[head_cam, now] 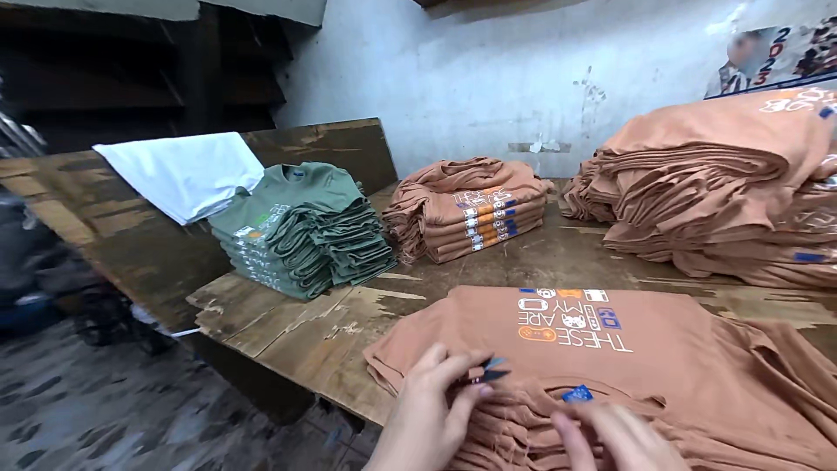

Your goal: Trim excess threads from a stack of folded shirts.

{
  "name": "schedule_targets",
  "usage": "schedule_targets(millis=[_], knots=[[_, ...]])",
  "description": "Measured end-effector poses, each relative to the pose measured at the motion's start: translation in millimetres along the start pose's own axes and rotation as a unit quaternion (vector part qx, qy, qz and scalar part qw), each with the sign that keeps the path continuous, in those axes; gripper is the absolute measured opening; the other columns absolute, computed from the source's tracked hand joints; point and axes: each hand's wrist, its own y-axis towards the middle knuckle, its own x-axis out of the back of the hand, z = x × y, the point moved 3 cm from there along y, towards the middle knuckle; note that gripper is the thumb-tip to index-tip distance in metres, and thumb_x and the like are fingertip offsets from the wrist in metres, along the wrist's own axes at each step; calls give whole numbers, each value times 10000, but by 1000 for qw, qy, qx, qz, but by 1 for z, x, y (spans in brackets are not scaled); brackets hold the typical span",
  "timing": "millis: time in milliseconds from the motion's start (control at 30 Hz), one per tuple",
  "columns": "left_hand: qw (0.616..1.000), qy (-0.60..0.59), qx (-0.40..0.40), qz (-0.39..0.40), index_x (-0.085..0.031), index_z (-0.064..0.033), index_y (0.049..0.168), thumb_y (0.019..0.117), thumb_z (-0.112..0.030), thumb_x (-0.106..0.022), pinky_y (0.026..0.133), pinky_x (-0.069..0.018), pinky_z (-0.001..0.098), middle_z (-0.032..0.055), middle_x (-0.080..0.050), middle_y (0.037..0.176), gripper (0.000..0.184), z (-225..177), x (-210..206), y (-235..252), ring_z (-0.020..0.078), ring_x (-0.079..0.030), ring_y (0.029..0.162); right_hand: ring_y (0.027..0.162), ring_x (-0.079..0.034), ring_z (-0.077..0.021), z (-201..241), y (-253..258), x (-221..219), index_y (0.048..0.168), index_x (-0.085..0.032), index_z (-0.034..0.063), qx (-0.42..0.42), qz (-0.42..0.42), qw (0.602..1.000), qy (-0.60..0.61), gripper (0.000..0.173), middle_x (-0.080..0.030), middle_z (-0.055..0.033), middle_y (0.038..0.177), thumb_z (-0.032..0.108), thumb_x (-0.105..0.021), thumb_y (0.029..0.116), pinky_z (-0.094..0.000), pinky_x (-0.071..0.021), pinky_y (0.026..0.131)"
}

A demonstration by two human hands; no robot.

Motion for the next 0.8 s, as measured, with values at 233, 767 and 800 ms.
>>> schedule_targets(millis=[233, 767, 800], knots=[[969, 26, 184, 165, -705, -158, 759, 913, -495, -700, 568, -461, 350, -41, -586, 644, 371, -35, -10, 37, 98, -558, 596, 971, -654, -233, 5, 9, -42, 821, -785, 107, 85, -176, 980, 39, 117, -699, -109, 991, 207, -752, 870, -352, -547, 861], [965, 178, -191, -12, -779, -220, 939, 858, -167, -706, 695, -511, 388, -29, -721, 884, 121, -53, -28, 11, 197, -671, 835, 1002, -620, -4, -16, -20, -44, 852, -757, 86, -4, -210, 914, 346, 76, -637, -6, 1036, 103, -736, 923, -142, -547, 861], [971, 166, -173, 7, -783, -208, 939, 883, -162, -695, 715, -520, 414, -7, -742, 899, 114, -54, -27, 14, 221, -692, 844, 1034, -607, 10, -15, -22, -45, 863, -741, 114, 38, -203, 922, 327, 82, -635, 16, 1041, 148, -736, 937, -139, -528, 903]])
